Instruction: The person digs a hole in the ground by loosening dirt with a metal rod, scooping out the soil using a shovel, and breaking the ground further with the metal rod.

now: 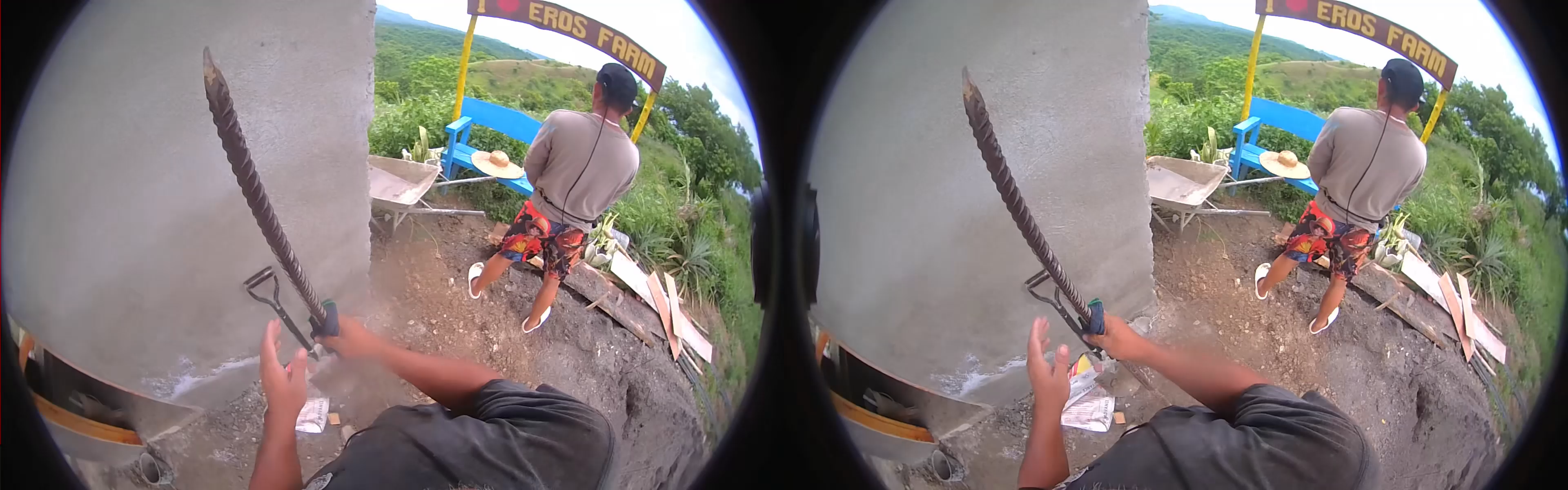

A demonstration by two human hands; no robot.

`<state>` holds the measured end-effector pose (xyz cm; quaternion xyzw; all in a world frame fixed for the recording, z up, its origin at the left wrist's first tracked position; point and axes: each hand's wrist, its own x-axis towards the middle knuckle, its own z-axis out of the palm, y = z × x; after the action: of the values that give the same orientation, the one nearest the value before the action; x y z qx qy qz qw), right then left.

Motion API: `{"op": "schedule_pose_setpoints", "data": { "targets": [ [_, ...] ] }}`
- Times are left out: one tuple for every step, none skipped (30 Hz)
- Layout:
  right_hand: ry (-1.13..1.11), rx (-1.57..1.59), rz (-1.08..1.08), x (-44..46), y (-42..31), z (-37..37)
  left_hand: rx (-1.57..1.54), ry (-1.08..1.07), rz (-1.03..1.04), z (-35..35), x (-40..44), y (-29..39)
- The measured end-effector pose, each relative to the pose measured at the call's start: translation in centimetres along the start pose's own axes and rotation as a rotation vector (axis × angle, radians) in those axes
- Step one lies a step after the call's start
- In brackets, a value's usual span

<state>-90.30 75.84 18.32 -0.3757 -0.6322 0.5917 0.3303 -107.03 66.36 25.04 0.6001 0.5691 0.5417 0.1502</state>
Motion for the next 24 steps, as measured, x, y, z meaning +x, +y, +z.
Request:
{"op": "schedule_pose_setpoints", "data": {
  "targets": [
    [-0.048,-0.064,0.092,-2.4,-3.1,0.0,-0.020,0.042,0.088,0.3,1.6,0.8],
    [-0.101,-0.119,0.183,-4.3,-5.4,-0.1,-0.081,-0.082,0.082,-0.1,2.3,1.2],
    [-0.125,-0.123,0.143,-5.2,-5.5,-0.6,-0.132,-0.200,0.085,-0.8,3.5,1.4],
    [-0.153,-0.124,0.099,-6.3,-5.1,-0.5,-0.173,-0.317,0.092,-1.2,4.6,1.4],
    [-0.183,-0.119,0.054,-7.3,-4.5,-0.4,-0.192,-0.344,0.242,-1.1,4.7,1.3],
    [-0.152,-0.037,0.029,-8.2,-3.7,-0.4,-0.211,-0.371,0.390,-0.9,3.9,1.3],
    [-0.121,0.044,0.007,-9.2,-2.9,-0.6,-0.235,-0.397,0.532,-0.5,3.4,1.4],
    [-0.091,0.125,-0.008,-10.6,-2.3,-0.8,-0.240,-0.426,0.590,-0.2,3.3,1.8],
    [0.020,0.206,0.057,-12.2,-2.9,-1.1,-0.249,-0.455,0.637,-0.1,2.9,2.4],
    [0.128,0.286,0.120,-13.5,-4.6,-1.7,-0.256,-0.479,0.685,0.0,2.5,3.1],
    [0.232,0.362,0.177,-14.5,-6.9,-2.4,-0.262,-0.469,0.694,0.4,2.1,4.2],
    [0.260,0.483,0.118,-15.4,-10.2,-2.9,-0.266,-0.456,0.703,0.9,1.8,5.5],
    [0.286,0.606,0.055,-16.3,-13.7,-3.5,-0.267,-0.444,0.713,1.4,1.3,6.9],
    [0.293,0.478,0.022,-17.5,-16.1,-4.8,-0.255,-0.422,0.731,1.9,0.9,8.2],
    [0.293,0.349,-0.013,-18.6,-18.3,-5.9,-0.275,-0.409,0.727,2.4,0.4,9.6],
    [0.378,0.360,-0.153,-19.3,-20.4,-6.2,-0.291,-0.393,0.725,3.0,-0.1,11.0],
    [0.459,0.366,-0.299,-20.0,-22.8,-6.5,-0.307,-0.372,0.727,3.6,-0.4,12.3],
    [0.512,0.459,-0.381,-20.8,-26.0,-6.5,-0.211,-0.350,0.815,4.0,-0.6,13.3],
    [0.560,0.549,-0.463,-21.6,-29.1,-6.8,-0.276,-0.421,0.739,4.9,-1.3,13.7],
    [0.525,0.526,-0.557,-22.3,-31.3,-7.9,-0.337,-0.493,0.658,6.5,-2.1,13.4],
    [0.490,0.509,-0.649,-22.7,-33.0,-9.1,-0.394,-0.567,0.573,7.8,-2.8,13.1],
    [0.520,0.442,-0.726,-23.1,-34.9,-10.2,-0.395,-0.674,0.447,8.7,-3.2,13.3],
    [0.558,0.349,-0.796,-23.4,-36.9,-11.2,-0.416,-0.653,0.434,9.8,-3.2,14.1],
    [0.602,0.258,-0.864,-23.6,-38.8,-12.2,-0.435,-0.646,0.413,10.7,-3.8,14.8]
  ]
}}
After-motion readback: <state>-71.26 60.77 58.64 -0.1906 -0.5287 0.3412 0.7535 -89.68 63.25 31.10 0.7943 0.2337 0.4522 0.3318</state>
